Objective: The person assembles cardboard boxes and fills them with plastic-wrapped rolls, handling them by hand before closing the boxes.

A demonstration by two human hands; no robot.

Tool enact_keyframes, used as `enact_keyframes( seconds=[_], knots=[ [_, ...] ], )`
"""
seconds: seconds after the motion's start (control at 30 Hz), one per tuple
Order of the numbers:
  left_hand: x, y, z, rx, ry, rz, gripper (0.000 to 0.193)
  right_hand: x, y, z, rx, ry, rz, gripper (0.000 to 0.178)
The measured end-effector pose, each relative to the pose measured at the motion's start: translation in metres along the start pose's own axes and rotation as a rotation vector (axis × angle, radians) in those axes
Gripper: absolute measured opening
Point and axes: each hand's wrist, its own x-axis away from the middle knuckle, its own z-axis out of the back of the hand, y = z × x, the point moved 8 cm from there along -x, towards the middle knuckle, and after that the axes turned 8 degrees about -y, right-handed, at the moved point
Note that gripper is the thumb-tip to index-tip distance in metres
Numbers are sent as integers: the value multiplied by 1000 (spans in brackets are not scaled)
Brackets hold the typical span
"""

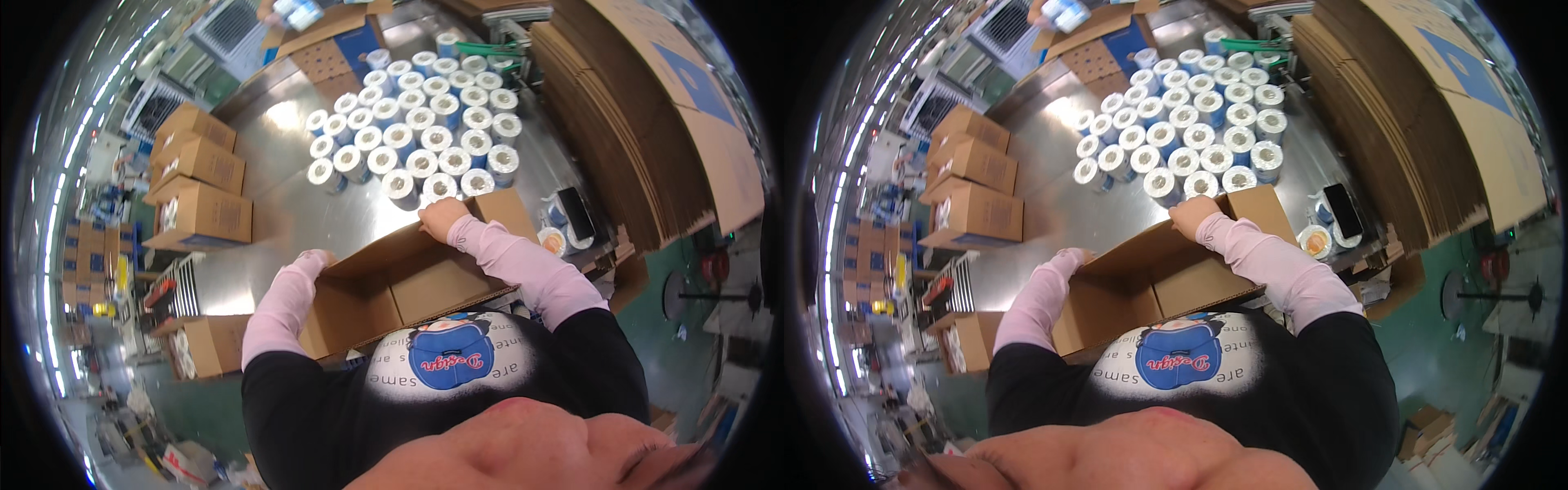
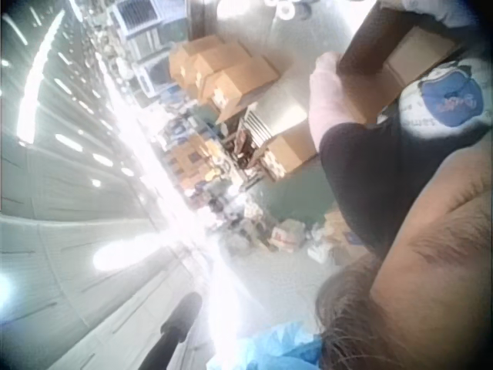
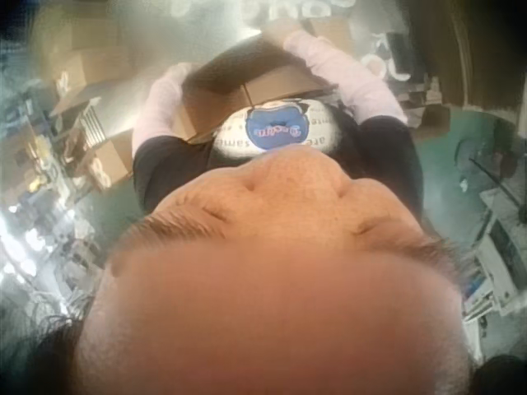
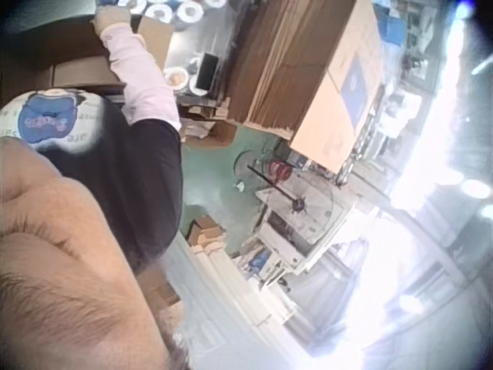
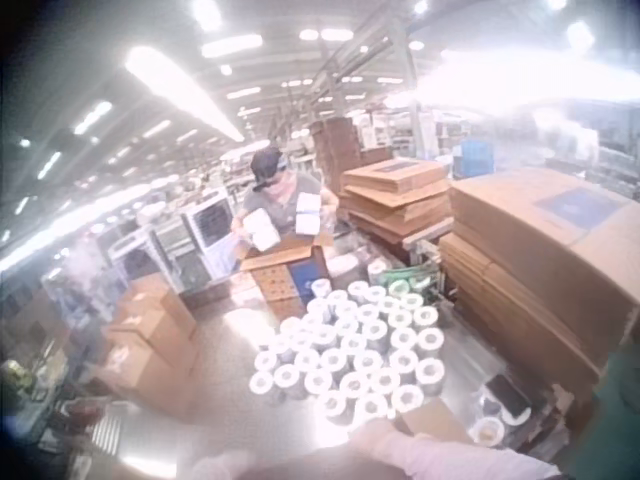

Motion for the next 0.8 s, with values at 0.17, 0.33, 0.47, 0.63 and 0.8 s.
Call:
enact_keyframes(
  seconds=[0.17,0.33,0.47,0.63,0.8],
  knots=[
    [-16,112,61,-150,530,-382,55,12,12,-1,-57,58,-3,21],
    [-7,242,143,-197,1086,-720,67,20,51,44,-695,395,52,20],
    [-54,297,188,-96,805,-578,64,21,208,31,-453,641,-367,35],
    [-68,325,210,-143,720,-390,40,-12,298,-100,-101,-87,-690,58],
    [-76,312,216,-142,822,-357,35,-39,287,-123,0,-104,-812,51]
  ],
)
